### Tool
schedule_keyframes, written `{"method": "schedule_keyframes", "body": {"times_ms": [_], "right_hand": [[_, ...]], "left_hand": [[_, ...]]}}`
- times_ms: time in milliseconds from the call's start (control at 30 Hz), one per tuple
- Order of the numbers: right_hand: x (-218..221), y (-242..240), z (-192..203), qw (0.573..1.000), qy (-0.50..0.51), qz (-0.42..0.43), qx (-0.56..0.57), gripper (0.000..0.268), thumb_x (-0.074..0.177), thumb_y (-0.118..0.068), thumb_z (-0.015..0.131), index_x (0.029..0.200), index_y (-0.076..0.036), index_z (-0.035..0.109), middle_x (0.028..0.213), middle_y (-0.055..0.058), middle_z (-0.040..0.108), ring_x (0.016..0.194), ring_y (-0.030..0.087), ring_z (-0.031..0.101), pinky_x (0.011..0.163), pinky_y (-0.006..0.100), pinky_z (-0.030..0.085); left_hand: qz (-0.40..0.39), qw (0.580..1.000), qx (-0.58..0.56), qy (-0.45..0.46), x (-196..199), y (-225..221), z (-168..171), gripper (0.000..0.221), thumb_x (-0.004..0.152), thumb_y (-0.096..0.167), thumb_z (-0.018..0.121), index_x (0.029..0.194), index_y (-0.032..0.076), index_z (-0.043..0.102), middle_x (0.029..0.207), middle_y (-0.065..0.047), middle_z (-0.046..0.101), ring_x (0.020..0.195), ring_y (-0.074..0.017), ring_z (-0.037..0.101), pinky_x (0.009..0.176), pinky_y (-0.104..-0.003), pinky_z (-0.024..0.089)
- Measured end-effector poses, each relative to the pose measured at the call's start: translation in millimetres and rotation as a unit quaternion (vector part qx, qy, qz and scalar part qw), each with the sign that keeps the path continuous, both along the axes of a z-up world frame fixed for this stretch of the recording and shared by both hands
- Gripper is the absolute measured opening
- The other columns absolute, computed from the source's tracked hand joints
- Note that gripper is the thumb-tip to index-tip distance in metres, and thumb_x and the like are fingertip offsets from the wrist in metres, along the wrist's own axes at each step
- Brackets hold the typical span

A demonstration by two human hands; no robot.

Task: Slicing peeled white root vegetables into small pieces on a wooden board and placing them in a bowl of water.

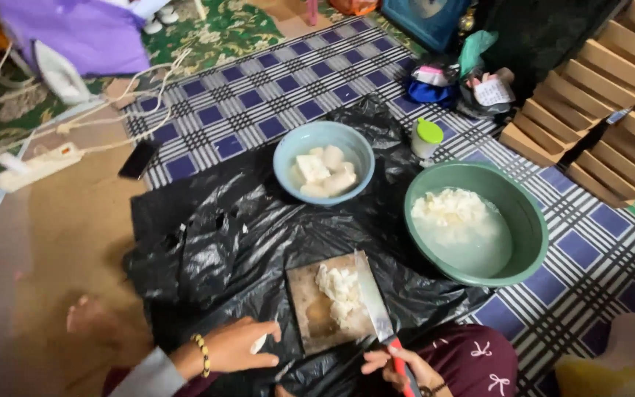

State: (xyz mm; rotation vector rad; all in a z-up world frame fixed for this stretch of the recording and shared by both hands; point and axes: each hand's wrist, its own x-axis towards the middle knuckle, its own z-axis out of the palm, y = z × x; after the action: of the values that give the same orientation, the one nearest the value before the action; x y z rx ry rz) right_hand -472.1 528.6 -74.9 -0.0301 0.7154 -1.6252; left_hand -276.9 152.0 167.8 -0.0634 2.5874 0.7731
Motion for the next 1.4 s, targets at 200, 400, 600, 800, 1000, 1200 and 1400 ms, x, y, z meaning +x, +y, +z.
{"method": "schedule_keyframes", "body": {"times_ms": [200,400,600,800,1000,1200,1400], "right_hand": [[-14.1,-13.1,-38.2,0.998,-0.031,0.044,-0.017,0.058,0.097,-0.03,0.047,0.133,0.013,0.061,0.126,0.038,0.067,0.049,0.012,0.046,0.039,0.02,0.033],[-6.8,-20.7,-9.0,0.993,-0.09,0.08,-0.009,0.053,0.099,-0.028,0.048,0.13,0.013,0.061,0.134,0.038,0.06,0.048,0.008,0.038,0.034,0.016,0.033],[-4.9,-22.6,-2.7,0.991,-0.075,0.111,-0.005,0.054,0.098,-0.027,0.047,0.133,0.012,0.06,0.137,0.037,0.06,0.053,0.01,0.044,0.04,0.019,0.035],[-4.5,-18.6,-1.6,0.993,0.012,0.065,0.098,0.054,0.092,-0.027,0.054,0.126,0.013,0.069,0.127,0.037,0.071,0.051,0.014,0.046,0.042,0.022,0.036],[0.9,18.6,-69.5,0.993,0.083,0.047,0.076,0.05,0.096,-0.018,0.051,0.135,0.009,0.066,0.131,0.033,0.073,0.065,0.016,0.049,0.06,0.021,0.038],[-9.8,25.5,-122.2,0.996,0.057,0.054,-0.046,0.053,0.097,-0.028,0.047,0.142,-0.001,0.057,0.144,0.033,0.061,0.064,0.011,0.046,0.063,0.018,0.041],[-36.4,11.3,-127.6,0.994,0.03,0.108,-0.009,0.061,0.096,-0.033,0.046,0.146,0.002,0.053,0.149,0.029,0.059,0.065,0.008,0.049,0.065,0.015,0.04]], "left_hand": [[0.062,0.993,-0.034,-0.095,-9.1,-33.9,-27.6,0.041,0.082,0.053,0.072,0.119,0.04,0.06,0.101,0.001,0.067,0.093,-0.0202,0.066,0.085,-0.032,0.055],[0.136,0.99,-0.013,-0.017,-15.8,-37.0,10.1,0.041,0.078,0.047,0.081,0.113,0.029,0.068,0.073,-0.002,0.078,0.062,-0.0201,0.072,0.063,-0.036,0.055],[0.111,0.978,-0.173,0.024,3.2,16.3,21.4,0.062,0.078,0.065,0.077,0.126,0.037,0.052,0.101,0.004,0.077,0.089,-0.0284,0.076,0.076,-0.045,0.06],[0.069,0.99,0.077,0.101,2.8,45.0,-11.6,0.064,0.083,0.046,0.083,0.136,0.025,0.055,0.118,-0.003,0.075,0.101,-0.0277,0.075,0.084,-0.04,0.058],[0.101,0.972,0.048,0.209,4.7,41.4,-56.4,0.061,0.08,0.04,0.083,0.132,0.019,0.058,0.117,-0.006,0.073,0.101,-0.0317,0.072,0.08,-0.043,0.057],[0.057,0.987,0.08,0.128,34.8,25.2,-78.5,0.058,0.085,0.029,0.08,0.134,0.02,0.049,0.117,-0.011,0.066,0.104,-0.0365,0.066,0.086,-0.049,0.051],[0.118,0.99,0.045,0.07,44.7,15.4,-98.7,0.064,0.092,0.056,0.071,0.134,0.015,0.047,0.119,-0.016,0.068,0.105,-0.0414,0.068,0.091,-0.054,0.051]]}}
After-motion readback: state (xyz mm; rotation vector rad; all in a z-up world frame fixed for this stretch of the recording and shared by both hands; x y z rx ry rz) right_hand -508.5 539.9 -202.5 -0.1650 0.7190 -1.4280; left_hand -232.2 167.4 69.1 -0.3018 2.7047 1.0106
